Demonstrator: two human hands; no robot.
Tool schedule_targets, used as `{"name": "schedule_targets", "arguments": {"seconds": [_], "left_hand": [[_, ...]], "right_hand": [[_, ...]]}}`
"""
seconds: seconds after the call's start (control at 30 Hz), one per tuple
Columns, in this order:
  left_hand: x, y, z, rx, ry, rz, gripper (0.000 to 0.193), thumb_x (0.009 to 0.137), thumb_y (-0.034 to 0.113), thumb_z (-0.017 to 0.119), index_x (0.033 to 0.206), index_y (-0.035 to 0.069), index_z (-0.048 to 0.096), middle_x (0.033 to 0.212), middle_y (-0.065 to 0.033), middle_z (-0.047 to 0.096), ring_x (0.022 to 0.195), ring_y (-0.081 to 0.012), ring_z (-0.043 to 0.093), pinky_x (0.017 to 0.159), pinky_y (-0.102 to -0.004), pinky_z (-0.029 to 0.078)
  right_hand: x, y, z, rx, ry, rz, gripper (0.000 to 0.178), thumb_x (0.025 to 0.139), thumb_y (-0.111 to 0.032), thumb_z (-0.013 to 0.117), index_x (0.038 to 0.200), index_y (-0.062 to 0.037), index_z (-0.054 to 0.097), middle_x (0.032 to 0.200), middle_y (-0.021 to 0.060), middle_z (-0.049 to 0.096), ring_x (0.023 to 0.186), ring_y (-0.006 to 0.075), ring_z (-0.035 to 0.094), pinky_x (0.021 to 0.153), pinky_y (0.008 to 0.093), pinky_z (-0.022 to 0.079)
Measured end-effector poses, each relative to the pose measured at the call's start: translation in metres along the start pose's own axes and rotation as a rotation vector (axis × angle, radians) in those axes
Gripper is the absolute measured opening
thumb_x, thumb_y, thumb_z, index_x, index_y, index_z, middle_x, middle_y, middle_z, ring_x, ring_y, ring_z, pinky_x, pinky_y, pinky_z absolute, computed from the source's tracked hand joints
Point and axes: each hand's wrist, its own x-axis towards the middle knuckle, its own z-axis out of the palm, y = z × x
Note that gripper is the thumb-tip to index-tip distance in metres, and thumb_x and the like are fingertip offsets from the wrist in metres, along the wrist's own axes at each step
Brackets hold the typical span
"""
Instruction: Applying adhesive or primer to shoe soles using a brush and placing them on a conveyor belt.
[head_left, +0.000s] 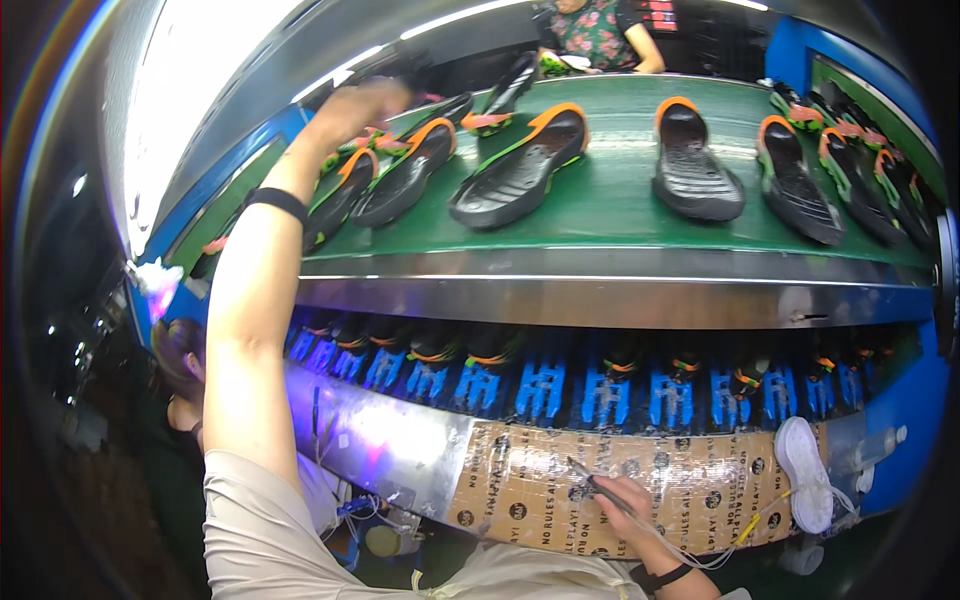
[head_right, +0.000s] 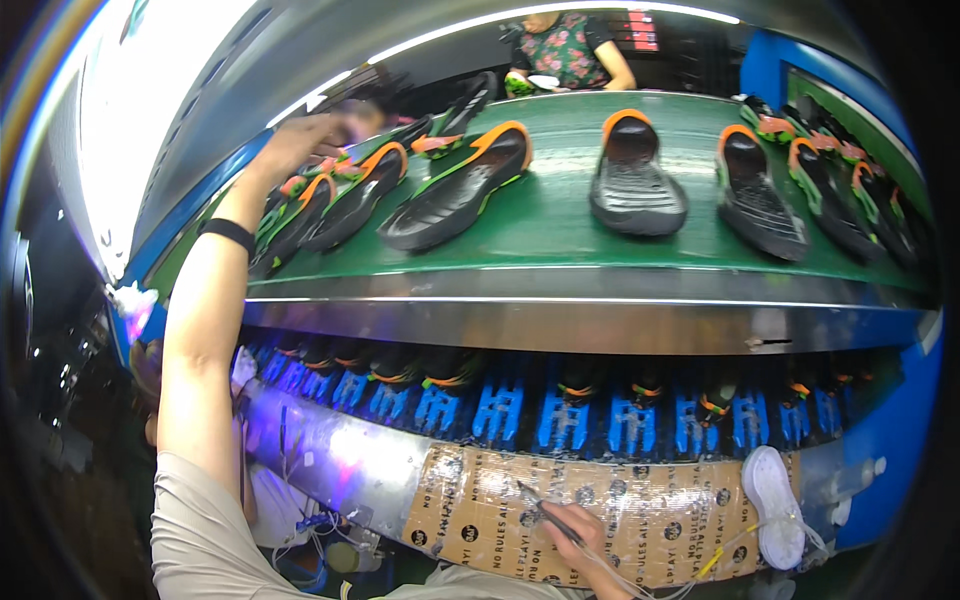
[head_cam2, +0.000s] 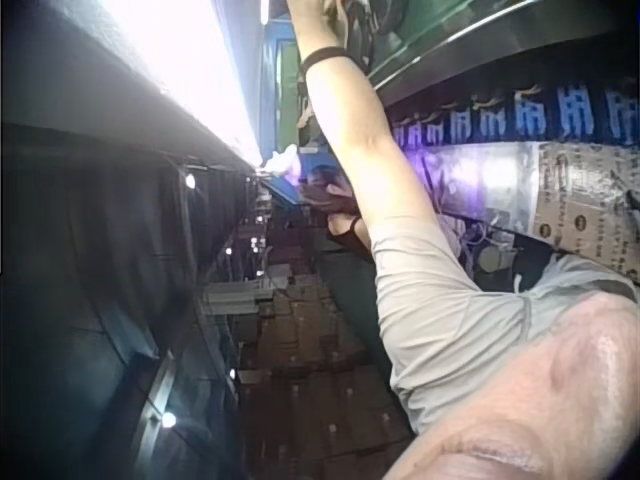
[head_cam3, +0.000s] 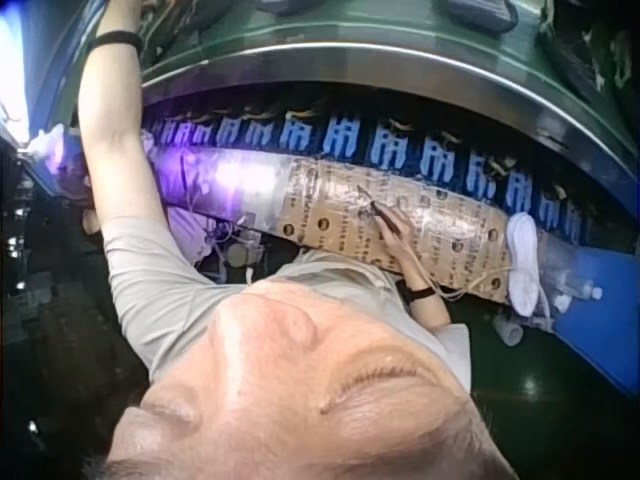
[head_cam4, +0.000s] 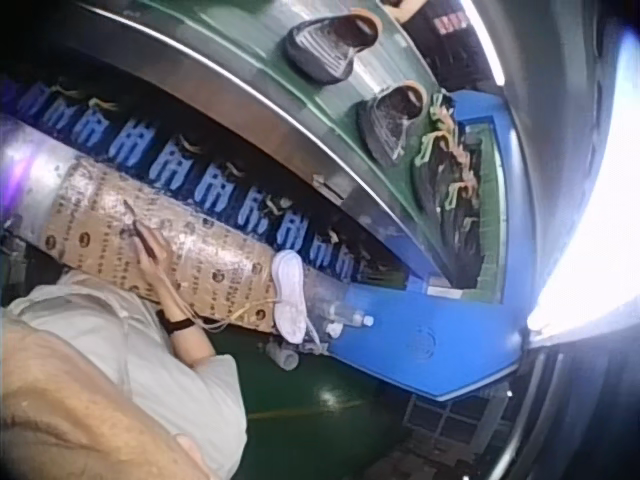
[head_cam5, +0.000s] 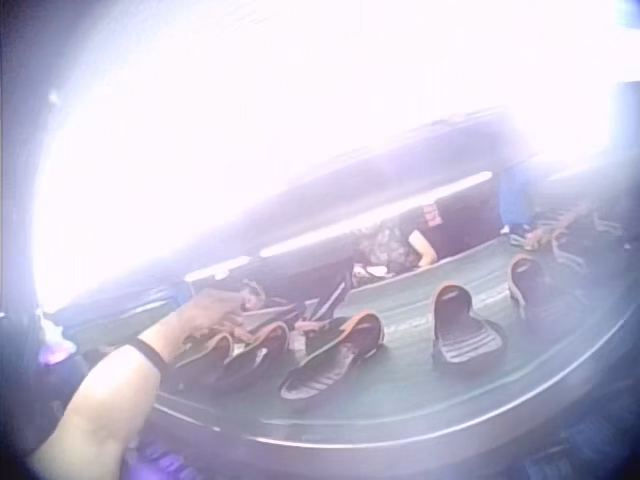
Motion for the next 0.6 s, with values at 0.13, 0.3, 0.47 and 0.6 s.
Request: {"name": "schedule_targets", "arguments": {"seconds": [0.13, 0.3, 0.47, 0.6], "left_hand": [[-0.039, -0.125, -0.112, 1.097, 0.061, 0.093, 0.036, 0.102, 0.030, 0.053, 0.118, 0.004, 0.073, 0.112, -0.0214, 0.075, 0.108, -0.0361, 0.071, 0.094, -0.0444, 0.054], [-0.104, -0.231, -0.115, 1.199, 0.107, -0.460, 0.035, 0.094, 0.021, 0.059, 0.126, 0.009, 0.069, 0.126, -0.0205, 0.067, 0.117, -0.0406, 0.066, 0.101, -0.0508, 0.053], [-0.135, -0.282, -0.120, 1.238, 0.104, -0.347, 0.055, 0.093, 0.012, 0.058, 0.148, 0.016, 0.054, 0.133, -0.0181, 0.058, 0.128, -0.0408, 0.061, 0.100, -0.0586, 0.050], [-0.126, -0.294, -0.116, 1.431, 0.277, -0.235, 0.055, 0.093, 0.011, 0.059, 0.147, 0.019, 0.055, 0.130, -0.0130, 0.059, 0.126, -0.0351, 0.059, 0.104, -0.0595, 0.043]], "right_hand": [[0.003, -0.005, 0.004, 0.039, 0.013, 0.006, 0.034, 0.083, -0.002, 0.079, 0.117, -0.0007, 0.077, 0.086, 0.0112, 0.071, 0.072, 0.0200, 0.067, 0.065, 0.0320, 0.051], [-0.001, 0.001, 0.008, -0.015, 0.024, 0.072, 0.034, 0.082, -0.001, 0.078, 0.116, 0.0003, 0.077, 0.088, 0.0129, 0.072, 0.077, 0.0224, 0.069, 0.069, 0.0332, 0.052], [0.002, -0.003, 0.016, -0.028, 0.037, 0.103, 0.034, 0.080, -0.002, 0.078, 0.114, -0.0002, 0.077, 0.091, 0.0137, 0.073, 0.080, 0.0243, 0.070, 0.071, 0.0348, 0.054], [0.001, 0.002, 0.018, -0.062, 0.026, 0.039, 0.033, 0.084, -0.004, 0.079, 0.116, 0.0017, 0.077, 0.089, 0.0141, 0.072, 0.077, 0.0238, 0.069, 0.069, 0.0336, 0.053]]}}
